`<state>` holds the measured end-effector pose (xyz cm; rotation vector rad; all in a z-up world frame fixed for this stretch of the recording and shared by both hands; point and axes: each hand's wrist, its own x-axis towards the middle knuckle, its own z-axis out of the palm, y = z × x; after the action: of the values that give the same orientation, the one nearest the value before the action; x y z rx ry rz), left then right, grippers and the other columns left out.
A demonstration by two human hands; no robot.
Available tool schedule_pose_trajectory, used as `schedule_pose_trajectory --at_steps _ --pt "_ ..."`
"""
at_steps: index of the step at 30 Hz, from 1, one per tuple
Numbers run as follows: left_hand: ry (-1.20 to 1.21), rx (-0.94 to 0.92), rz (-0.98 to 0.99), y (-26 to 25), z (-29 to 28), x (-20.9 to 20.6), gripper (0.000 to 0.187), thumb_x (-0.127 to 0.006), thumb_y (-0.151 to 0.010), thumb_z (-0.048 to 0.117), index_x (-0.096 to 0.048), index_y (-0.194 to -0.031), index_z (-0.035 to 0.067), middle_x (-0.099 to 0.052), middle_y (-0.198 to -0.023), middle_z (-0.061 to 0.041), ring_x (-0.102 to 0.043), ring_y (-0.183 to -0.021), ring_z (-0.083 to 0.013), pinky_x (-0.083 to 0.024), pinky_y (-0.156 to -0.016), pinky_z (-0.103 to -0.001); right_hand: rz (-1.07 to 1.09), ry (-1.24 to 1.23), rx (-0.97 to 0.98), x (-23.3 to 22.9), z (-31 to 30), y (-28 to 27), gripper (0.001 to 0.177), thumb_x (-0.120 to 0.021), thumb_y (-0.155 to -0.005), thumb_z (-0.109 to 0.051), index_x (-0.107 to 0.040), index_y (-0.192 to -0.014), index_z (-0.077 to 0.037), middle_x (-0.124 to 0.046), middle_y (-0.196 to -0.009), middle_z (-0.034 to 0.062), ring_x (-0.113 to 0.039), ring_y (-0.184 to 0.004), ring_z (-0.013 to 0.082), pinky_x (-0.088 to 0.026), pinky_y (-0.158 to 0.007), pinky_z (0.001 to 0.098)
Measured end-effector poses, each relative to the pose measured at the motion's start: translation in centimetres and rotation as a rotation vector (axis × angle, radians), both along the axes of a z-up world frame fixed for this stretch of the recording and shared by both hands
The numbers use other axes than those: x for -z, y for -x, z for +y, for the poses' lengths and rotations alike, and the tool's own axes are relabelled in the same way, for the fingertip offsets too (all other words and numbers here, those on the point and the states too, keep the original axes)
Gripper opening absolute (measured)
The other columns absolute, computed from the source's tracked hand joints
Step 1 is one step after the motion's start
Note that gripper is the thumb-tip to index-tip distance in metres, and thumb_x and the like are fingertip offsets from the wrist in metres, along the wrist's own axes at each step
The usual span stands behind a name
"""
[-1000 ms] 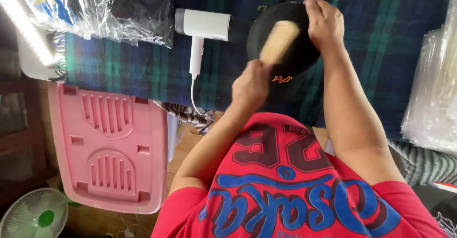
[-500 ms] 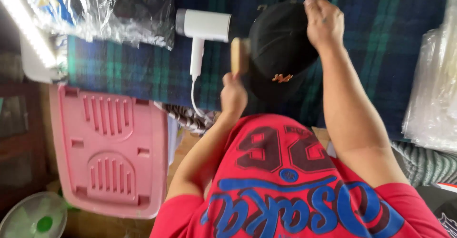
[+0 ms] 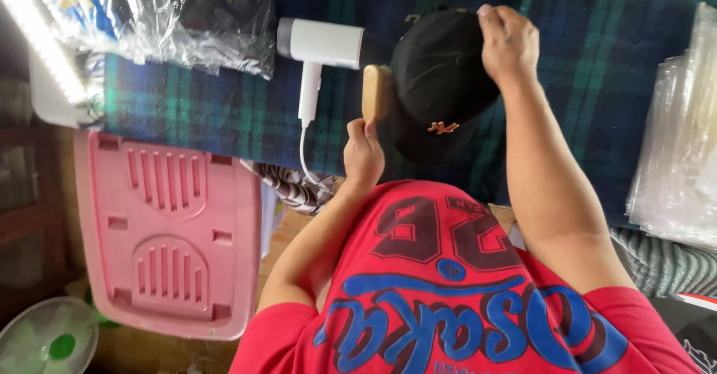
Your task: Brushing a black baseball cap with a wooden brush to clean or prep it for packaging.
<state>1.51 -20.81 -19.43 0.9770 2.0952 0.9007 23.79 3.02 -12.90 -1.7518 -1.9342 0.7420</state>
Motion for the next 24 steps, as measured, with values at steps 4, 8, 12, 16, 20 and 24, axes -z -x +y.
schedule_pose_trajectory --at_steps 4,8,12,16,20,24 --pt "-0.4 0.195 0.132 -2.3 -0.6 -0.1 0.032 -0.06 -0.102 0.034 -0.058 -0.115 0.006 -0.069 -0.109 -0.018 -0.069 -0.096 -0.0414 -0.053 -0.083 -0.049 0.002 0.019 0.007 -0.4 -0.1 -0.1 0.052 -0.05 -0.115 -0.051 -0.06 -0.084 -0.011 -0.061 -0.076 0.0113 -0.057 -0.071 0.0328 -0.039 -0.063 0.0478" --pt "-0.281 0.14 0.019 -1.5 -0.1 0.3 0.027 -0.047 -0.106 0.033 -0.052 -0.117 0.009 -0.066 -0.09 -0.019 -0.063 -0.077 -0.0433 -0.046 -0.071 -0.051 0.002 0.047 0.02 -0.5 -0.7 -0.1 0.053 -0.052 -0.116 -0.052 -0.051 -0.08 -0.013 -0.051 -0.071 0.0063 -0.049 -0.066 0.025 -0.033 -0.06 0.0456" --pt "0.193 -0.009 -0.09 1.1 0.2 -1.3 0.038 -0.037 -0.105 0.048 -0.05 -0.113 0.013 -0.073 -0.104 -0.024 -0.064 -0.096 -0.056 -0.043 -0.079 -0.063 0.011 0.045 0.007 -1.1 -0.2 0.5 0.049 -0.047 -0.111 -0.053 -0.069 -0.093 -0.013 -0.068 -0.081 0.0113 -0.063 -0.077 0.0345 -0.042 -0.064 0.0467" --pt "-0.259 0.14 0.058 -1.6 3.1 -9.8 0.027 -0.052 -0.104 0.038 -0.059 -0.107 0.012 -0.066 -0.101 -0.013 -0.068 -0.084 -0.0378 -0.049 -0.072 -0.048 -0.009 0.084 0.026 -2.1 -0.4 0.4 0.049 -0.048 -0.111 -0.054 -0.067 -0.092 -0.013 -0.067 -0.082 0.0104 -0.063 -0.079 0.0339 -0.042 -0.066 0.0473" --pt "-0.248 0.365 0.246 -0.7 8.7 -13.2 0.026 -0.055 -0.102 0.041 -0.053 -0.095 0.015 -0.066 -0.081 -0.015 -0.06 -0.072 -0.0452 -0.042 -0.058 -0.055 0.033 0.312 0.064 -6.0 -1.0 2.2 0.049 -0.039 -0.104 -0.055 -0.069 -0.103 -0.017 -0.068 -0.096 0.0077 -0.06 -0.093 0.0307 -0.042 -0.078 0.045" --pt "0.255 0.257 -0.037 3.9 9.2 -9.5 0.034 -0.034 -0.106 0.038 -0.055 -0.113 0.012 -0.07 -0.101 -0.033 -0.06 -0.095 -0.0628 -0.043 -0.076 -0.067 0.004 0.401 0.07 -6.5 -0.9 2.2 0.066 -0.031 -0.101 -0.058 -0.065 -0.134 -0.013 -0.064 -0.134 0.0185 -0.055 -0.122 0.0441 -0.042 -0.095 0.0544"
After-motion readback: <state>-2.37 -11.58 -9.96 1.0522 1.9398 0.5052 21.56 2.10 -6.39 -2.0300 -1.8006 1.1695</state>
